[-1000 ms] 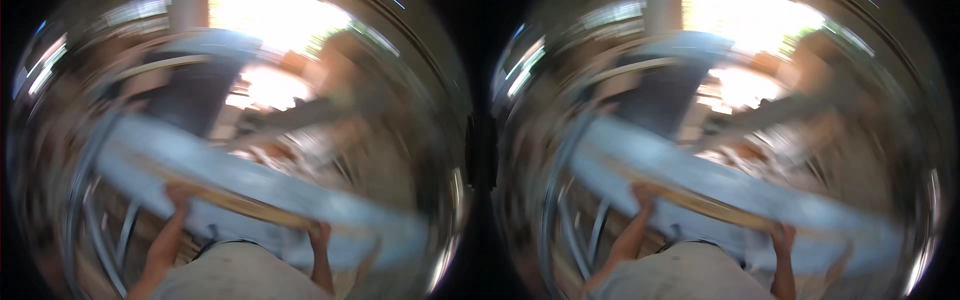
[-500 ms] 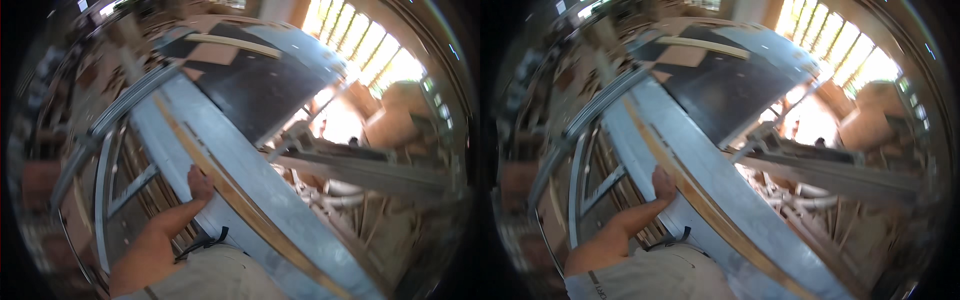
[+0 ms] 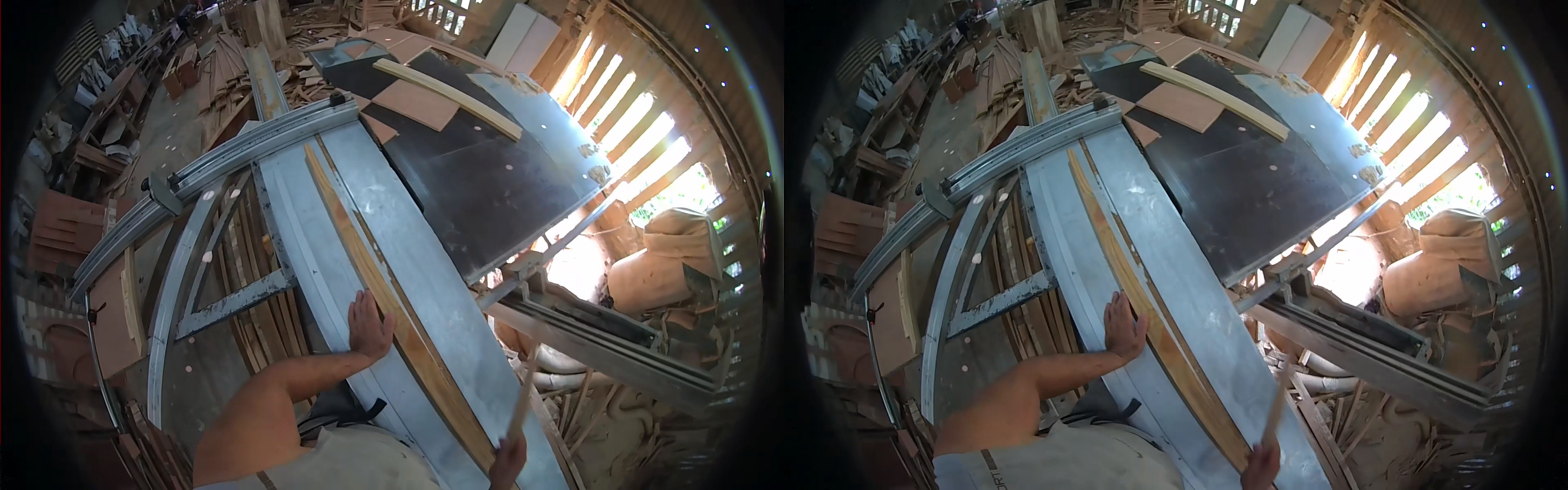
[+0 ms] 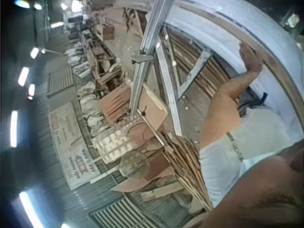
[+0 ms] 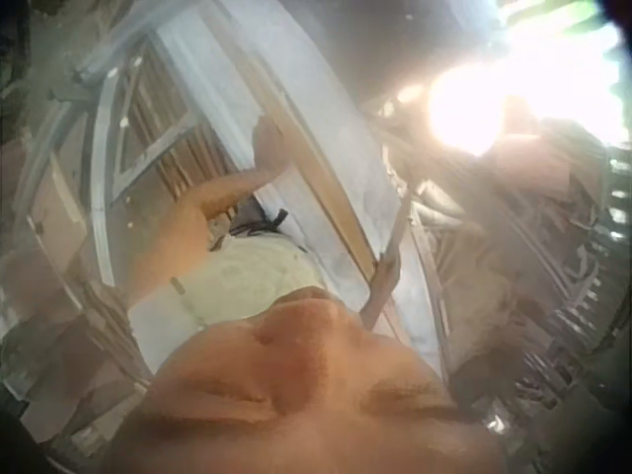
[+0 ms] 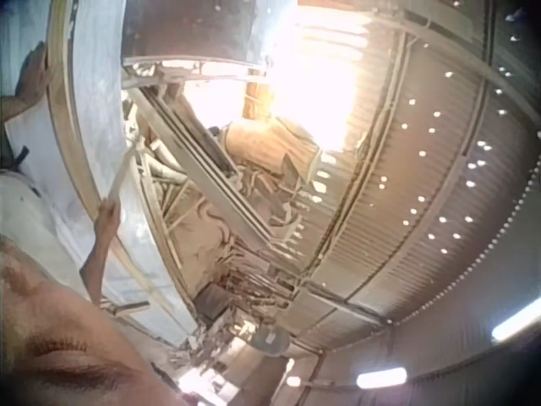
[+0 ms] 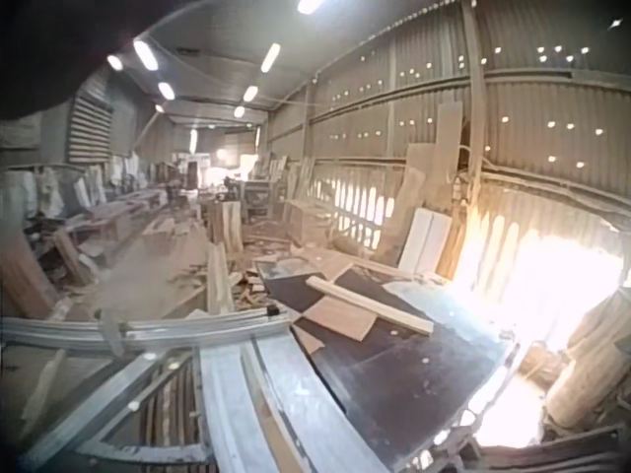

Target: The person selects thin wooden strips from a pile and feeds them through a table saw to cut them to length. They handle the wood pieces by hand, guiding them along the saw's metal fence. The person also uses a tape measure to check dimensions on a workbench before returning to the saw.

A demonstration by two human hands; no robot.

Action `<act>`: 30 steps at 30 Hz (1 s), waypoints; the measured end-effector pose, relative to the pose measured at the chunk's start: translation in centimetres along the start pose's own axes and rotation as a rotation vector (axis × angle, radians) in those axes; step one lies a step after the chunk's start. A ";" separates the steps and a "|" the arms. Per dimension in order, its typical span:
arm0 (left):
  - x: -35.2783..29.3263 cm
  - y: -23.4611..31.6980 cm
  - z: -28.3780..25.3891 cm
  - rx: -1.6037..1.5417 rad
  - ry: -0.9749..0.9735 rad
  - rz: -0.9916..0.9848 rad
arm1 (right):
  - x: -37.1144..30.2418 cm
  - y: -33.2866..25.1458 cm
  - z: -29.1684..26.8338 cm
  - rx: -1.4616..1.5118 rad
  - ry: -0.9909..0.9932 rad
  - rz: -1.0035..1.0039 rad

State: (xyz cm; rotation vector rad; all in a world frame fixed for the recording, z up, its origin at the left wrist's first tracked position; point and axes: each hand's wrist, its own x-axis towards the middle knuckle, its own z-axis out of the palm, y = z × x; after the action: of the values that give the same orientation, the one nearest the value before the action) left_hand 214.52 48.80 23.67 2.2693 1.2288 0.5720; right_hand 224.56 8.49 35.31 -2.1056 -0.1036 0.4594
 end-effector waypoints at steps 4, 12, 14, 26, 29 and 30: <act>1.5 -2.2 -1.9 -0.094 0.036 0.081 | 13.2 -10.9 11.0 -0.122 -0.424 -0.375; 13.3 -8.8 -7.6 0.083 -0.042 0.192 | 33.3 -26.2 31.4 -0.212 -0.637 -0.509; 13.6 -8.8 -7.6 0.075 -0.163 0.169 | 37.0 -27.0 35.1 -0.197 -0.604 -0.603; 14.3 -9.4 -8.5 0.033 -0.232 0.158 | 47.3 -40.9 47.9 -0.274 -0.320 -0.801; 14.1 -9.8 -8.2 0.022 -0.235 0.141 | 44.8 -40.3 45.2 -0.171 -0.422 -0.724; 14.2 -9.8 -8.1 0.015 -0.240 0.137 | 43.8 -40.2 43.9 -0.154 -0.494 -0.638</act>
State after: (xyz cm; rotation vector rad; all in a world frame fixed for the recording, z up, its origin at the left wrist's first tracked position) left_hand 210.75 67.37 26.06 2.3668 0.9706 0.3265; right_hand 253.36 76.48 35.01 -1.9221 -1.0872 0.5749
